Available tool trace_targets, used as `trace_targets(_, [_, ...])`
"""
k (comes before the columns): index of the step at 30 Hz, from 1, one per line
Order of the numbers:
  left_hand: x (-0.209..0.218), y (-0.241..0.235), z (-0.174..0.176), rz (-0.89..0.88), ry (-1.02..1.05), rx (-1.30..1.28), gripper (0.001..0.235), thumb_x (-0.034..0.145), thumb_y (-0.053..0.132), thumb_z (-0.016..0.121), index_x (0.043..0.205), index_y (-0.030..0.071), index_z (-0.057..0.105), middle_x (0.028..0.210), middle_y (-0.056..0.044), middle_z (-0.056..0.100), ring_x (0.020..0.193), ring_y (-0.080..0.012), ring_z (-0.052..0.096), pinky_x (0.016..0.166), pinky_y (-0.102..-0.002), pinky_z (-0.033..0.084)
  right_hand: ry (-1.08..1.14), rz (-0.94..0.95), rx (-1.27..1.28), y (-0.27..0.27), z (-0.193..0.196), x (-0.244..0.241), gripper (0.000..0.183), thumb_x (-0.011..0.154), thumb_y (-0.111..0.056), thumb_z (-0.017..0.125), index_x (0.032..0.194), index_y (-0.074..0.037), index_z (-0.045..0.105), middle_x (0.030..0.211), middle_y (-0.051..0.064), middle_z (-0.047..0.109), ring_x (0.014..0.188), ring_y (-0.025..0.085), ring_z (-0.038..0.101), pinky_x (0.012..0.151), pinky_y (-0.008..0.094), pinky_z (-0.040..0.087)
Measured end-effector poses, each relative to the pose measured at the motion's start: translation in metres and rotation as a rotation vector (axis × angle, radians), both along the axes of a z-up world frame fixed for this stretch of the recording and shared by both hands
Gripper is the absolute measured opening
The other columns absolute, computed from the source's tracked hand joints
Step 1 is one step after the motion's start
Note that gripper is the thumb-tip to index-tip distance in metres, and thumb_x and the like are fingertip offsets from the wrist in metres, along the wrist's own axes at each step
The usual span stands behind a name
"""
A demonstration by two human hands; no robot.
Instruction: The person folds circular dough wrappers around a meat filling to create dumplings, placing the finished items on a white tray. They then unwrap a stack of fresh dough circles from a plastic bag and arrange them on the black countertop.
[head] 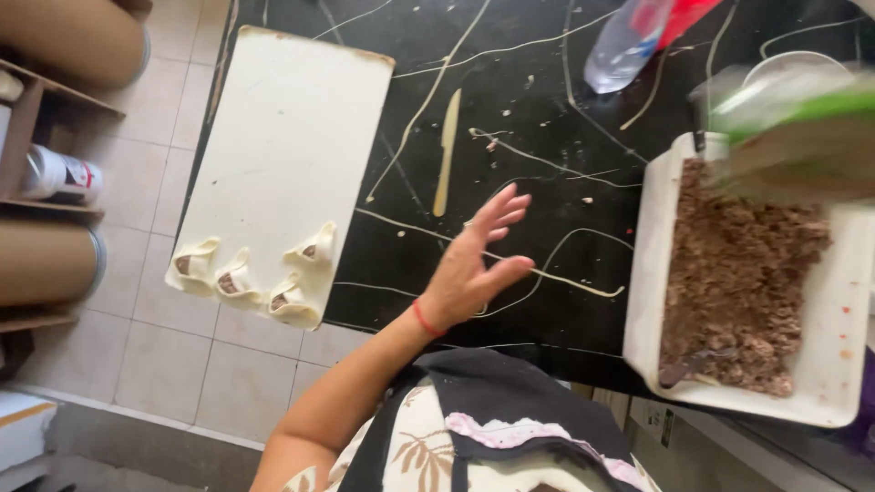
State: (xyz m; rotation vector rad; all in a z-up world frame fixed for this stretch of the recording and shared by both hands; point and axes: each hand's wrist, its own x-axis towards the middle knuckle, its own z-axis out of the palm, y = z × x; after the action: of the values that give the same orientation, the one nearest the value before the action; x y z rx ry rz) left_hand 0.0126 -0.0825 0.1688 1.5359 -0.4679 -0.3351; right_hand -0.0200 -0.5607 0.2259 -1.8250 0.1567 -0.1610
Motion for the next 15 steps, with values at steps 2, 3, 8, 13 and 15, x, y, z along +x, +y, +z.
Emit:
trace_targets(2, [0.000, 0.004, 0.012, -0.047, -0.021, -0.146, 0.118, 0.093, 0.041, 0.090, 0.182, 0.015, 0.016, 0.178, -0.016, 0.043, 0.162, -0.0381, 0.047, 0.128, -0.058, 0.039, 0.039, 0.101, 0.091, 0.100, 0.016, -0.006, 0.019, 0.124, -0.015, 0.060, 0.143, -0.019, 0.059, 0.129, 0.001, 0.070, 0.107, 0.017, 0.072, 0.114, 0.036, 0.059])
trace_targets(3, [-0.002, 0.021, 0.015, -0.041, -0.014, -0.153, 0.118, 0.093, 0.041, 0.090, 0.182, 0.015, 0.016, 0.178, -0.016, 0.043, 0.162, -0.0381, 0.047, 0.128, -0.058, 0.039, 0.047, 0.106, 0.085, 0.160, 0.020, -0.003, 0.019, 0.124, -0.015, 0.060, 0.143, -0.019, 0.059, 0.129, 0.001, 0.070, 0.107, 0.017, 0.072, 0.114, 0.036, 0.059])
trace_targets(8, [-0.016, 0.122, -0.022, 0.304, 0.241, -0.251, 0.038, 0.096, 0.020, 0.084, 0.130, 0.006, 0.077, 0.112, -0.014, 0.083, 0.104, -0.0195, 0.079, 0.092, -0.041, 0.065, -0.066, 0.523, -0.104, 0.354, 0.029, 0.036, 0.030, 0.108, -0.028, 0.065, 0.125, -0.005, 0.075, 0.124, 0.020, 0.082, 0.111, 0.038, 0.081, 0.098, 0.055, 0.059])
trace_targets(13, [-0.044, 0.193, -0.024, 0.652, 0.450, -0.340, 0.014, 0.099, 0.004, 0.068, 0.110, 0.000, 0.077, 0.092, -0.014, 0.080, 0.081, -0.0207, 0.077, 0.074, -0.042, 0.068, 0.090, 0.300, -0.488, 0.382, -0.142, 0.111, 0.044, 0.113, -0.030, 0.064, 0.144, 0.001, 0.063, 0.111, 0.023, 0.076, 0.092, 0.039, 0.078, 0.084, 0.049, 0.065])
trace_targets(15, [-0.046, 0.203, -0.019, 0.717, 0.437, -0.282, 0.015, 0.100, 0.000, 0.062, 0.101, -0.001, 0.076, 0.085, -0.011, 0.077, 0.074, -0.0161, 0.071, 0.071, -0.039, 0.066, 0.186, 0.231, -0.872, 0.387, -0.201, 0.145, 0.064, 0.109, -0.043, 0.074, 0.149, 0.005, 0.057, 0.123, 0.027, 0.071, 0.112, 0.048, 0.075, 0.094, 0.059, 0.063])
